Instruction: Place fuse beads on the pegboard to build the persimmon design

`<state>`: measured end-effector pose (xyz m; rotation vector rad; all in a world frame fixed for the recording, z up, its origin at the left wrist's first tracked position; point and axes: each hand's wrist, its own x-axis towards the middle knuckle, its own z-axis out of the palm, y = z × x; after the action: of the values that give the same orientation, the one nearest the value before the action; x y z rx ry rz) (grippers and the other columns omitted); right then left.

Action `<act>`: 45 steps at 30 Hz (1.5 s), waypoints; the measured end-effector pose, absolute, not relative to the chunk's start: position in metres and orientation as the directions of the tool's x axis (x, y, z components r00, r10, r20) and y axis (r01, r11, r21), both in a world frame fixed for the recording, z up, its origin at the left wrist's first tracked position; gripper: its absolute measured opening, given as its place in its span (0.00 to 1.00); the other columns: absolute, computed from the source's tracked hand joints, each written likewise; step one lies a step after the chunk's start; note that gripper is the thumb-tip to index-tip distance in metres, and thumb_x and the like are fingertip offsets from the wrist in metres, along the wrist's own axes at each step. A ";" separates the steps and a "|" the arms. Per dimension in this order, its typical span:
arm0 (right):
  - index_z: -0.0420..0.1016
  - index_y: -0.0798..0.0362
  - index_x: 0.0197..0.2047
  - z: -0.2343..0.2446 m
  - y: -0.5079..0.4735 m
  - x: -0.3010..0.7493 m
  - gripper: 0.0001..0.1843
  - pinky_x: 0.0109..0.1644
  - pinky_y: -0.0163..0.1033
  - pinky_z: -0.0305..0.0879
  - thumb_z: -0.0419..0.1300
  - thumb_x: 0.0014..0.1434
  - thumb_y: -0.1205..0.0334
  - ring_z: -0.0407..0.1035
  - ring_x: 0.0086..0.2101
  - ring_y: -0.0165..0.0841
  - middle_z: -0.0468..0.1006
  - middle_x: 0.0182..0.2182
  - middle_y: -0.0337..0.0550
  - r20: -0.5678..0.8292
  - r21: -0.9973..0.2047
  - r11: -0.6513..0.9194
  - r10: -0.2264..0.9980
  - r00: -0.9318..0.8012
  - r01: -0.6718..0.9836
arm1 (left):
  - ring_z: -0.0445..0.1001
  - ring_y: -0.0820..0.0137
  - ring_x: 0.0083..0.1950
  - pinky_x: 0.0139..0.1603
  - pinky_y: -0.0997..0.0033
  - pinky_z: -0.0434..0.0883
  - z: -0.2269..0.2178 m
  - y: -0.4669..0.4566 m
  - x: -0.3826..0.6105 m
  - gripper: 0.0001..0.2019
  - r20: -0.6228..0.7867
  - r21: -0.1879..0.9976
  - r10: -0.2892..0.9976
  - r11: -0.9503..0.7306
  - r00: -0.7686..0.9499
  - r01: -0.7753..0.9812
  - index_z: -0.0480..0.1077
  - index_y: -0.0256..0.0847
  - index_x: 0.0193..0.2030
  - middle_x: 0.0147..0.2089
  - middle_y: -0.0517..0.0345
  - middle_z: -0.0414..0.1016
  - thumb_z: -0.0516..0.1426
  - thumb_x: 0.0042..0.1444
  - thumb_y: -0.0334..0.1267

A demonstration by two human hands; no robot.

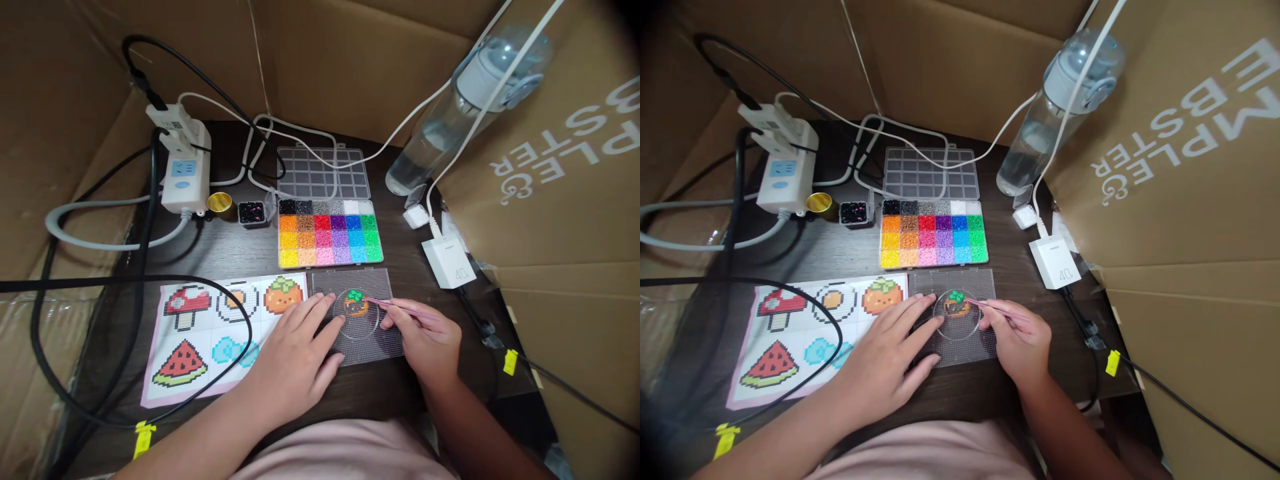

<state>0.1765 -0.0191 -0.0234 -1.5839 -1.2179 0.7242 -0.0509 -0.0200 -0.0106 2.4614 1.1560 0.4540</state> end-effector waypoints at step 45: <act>0.84 0.55 0.32 -0.002 0.103 0.105 0.09 0.27 0.35 0.77 0.70 0.50 0.58 0.77 0.22 0.33 0.82 0.21 0.43 0.042 -0.994 0.028 0.990 0.133 0.102 | 0.60 0.52 0.69 0.65 0.44 0.65 -0.007 -0.024 -0.054 0.22 0.101 0.492 0.813 -0.542 0.573 0.682 0.66 0.42 0.63 0.71 0.47 0.59 0.57 0.63 0.40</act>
<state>0.1050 0.1025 -0.0021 -1.3168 -1.1968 1.0344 -0.0544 -0.0241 -0.0072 2.4073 1.2074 0.4490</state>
